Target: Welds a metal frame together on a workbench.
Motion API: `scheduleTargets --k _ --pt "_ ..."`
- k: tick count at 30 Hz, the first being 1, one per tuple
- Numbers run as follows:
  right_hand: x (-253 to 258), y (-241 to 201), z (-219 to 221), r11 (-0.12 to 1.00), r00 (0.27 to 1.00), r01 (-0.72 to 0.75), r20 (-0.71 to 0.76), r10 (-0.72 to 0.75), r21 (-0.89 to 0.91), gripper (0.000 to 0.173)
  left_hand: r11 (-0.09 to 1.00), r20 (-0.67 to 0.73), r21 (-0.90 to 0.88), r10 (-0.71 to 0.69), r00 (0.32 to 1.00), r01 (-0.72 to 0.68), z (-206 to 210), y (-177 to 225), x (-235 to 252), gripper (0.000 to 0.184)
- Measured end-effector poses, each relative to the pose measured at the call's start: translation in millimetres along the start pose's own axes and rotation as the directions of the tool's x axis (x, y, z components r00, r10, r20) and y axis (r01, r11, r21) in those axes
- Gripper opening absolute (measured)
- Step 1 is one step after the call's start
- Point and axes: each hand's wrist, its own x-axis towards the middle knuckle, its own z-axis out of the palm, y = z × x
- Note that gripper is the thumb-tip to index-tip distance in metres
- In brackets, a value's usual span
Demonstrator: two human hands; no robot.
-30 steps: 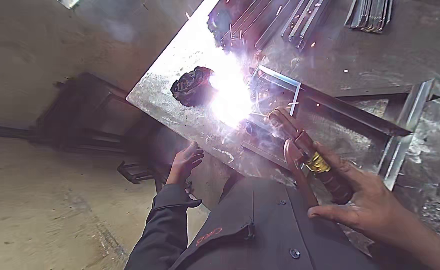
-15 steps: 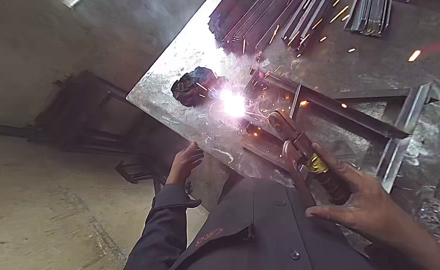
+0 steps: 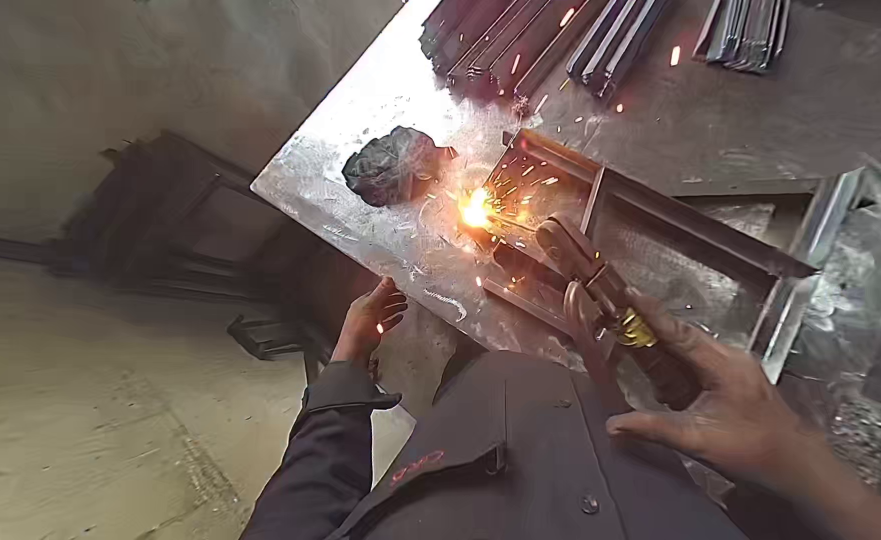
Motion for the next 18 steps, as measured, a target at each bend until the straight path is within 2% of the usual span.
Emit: scheduleTargets --k 9,18 --pt "0 1 2 0.997 1.000 0.006 0.009 -0.005 -0.081 0.109 0.999 -0.024 0.048 0.015 1.000 -0.014 4 3 -8 0.053" --pt "0 -1 1 0.991 0.999 0.036 0.008 -0.035 -0.132 0.107 1.000 -0.014 -0.014 -0.003 1.000 0.003 4 3 -10 0.048"
